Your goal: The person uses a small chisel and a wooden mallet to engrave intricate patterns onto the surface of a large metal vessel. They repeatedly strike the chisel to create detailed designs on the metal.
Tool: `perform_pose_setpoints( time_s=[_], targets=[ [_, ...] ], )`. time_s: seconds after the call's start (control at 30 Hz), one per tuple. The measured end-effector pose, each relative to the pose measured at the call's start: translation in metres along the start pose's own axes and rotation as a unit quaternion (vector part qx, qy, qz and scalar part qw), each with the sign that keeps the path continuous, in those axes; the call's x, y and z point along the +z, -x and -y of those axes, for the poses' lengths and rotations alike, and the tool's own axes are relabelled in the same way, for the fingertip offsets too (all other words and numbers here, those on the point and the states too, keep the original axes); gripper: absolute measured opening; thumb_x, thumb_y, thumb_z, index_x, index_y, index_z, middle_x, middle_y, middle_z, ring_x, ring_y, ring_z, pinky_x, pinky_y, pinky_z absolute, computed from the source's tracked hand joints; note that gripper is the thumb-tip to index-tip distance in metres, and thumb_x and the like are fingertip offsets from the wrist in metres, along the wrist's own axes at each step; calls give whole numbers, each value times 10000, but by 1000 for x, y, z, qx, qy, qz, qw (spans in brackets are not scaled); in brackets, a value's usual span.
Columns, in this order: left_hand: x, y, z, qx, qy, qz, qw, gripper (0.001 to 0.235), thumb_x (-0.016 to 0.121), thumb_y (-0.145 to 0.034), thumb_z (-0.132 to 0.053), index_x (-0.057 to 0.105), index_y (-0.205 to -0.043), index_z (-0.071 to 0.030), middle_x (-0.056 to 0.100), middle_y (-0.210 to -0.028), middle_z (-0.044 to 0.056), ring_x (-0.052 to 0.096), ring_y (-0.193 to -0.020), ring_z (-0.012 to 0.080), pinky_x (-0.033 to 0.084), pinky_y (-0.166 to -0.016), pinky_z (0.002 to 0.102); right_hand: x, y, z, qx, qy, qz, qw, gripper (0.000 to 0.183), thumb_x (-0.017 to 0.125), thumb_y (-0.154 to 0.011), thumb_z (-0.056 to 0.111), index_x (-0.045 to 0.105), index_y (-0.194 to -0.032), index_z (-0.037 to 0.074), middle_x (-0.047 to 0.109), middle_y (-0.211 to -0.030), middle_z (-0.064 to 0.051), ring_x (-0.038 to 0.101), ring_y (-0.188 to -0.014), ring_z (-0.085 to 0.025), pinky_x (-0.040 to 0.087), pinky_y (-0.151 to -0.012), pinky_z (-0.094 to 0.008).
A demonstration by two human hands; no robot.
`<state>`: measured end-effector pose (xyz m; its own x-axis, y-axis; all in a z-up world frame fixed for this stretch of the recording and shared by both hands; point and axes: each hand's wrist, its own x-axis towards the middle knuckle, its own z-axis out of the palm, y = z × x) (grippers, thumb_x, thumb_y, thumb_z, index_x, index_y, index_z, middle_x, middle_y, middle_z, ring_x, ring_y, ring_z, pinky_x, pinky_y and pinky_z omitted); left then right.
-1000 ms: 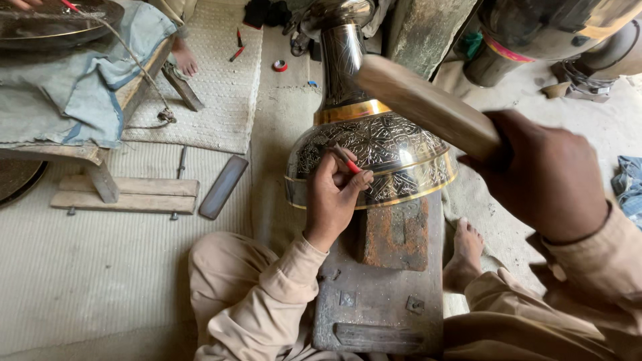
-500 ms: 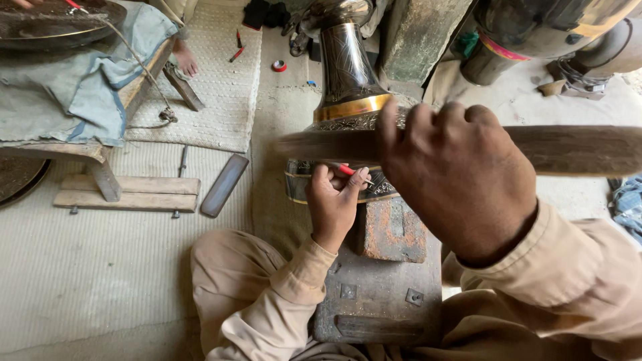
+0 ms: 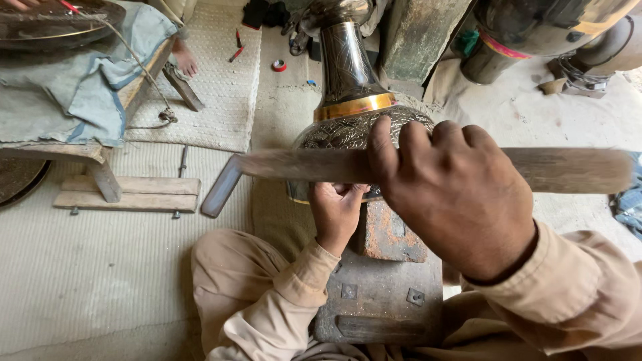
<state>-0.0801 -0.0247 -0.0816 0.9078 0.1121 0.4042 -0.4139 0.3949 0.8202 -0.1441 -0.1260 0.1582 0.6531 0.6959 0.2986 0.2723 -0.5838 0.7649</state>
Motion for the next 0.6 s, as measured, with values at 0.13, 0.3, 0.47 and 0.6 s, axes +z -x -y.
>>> perform_pose_setpoints(
  time_s=[0.13,0.3,0.47,0.6],
  targets=[
    [-5,-7,-8,16,-48,12,999,287,739,-956,-138,579,-1132,22,727,-1037,133,744,-929,177,657,-849,307,9,22,-8,34,0,41,999,349,632,-1008,279,706,-1252,40,589,-646,6,496,-462,-81,423,-412,-223],
    [-24,-59,-19,38,-140,219,965,287,720,-982,-154,548,-1146,6,686,-996,66,708,-898,134,622,-863,289,45,50,-23,173,-240,4,955,207,679,-1038,124,712,-1241,99,738,-870,-67,656,-629,-183,494,-542,-337],
    [-17,-101,-30,-40,-182,381,905,342,776,-931,-106,572,-1201,-54,657,-940,49,691,-856,128,619,-819,282,82,76,-25,274,-361,31,891,349,715,-869,91,718,-1217,115,728,-902,-147,690,-716,-335,545,-637,-421],
    [-17,-108,-35,-25,-154,432,889,458,757,-951,-61,575,-1365,-131,672,-1073,39,666,-877,126,623,-799,280,98,91,-23,337,-410,38,847,322,777,-871,147,699,-1179,94,685,-859,-192,677,-725,-381,540,-641,-453]
  ],
)
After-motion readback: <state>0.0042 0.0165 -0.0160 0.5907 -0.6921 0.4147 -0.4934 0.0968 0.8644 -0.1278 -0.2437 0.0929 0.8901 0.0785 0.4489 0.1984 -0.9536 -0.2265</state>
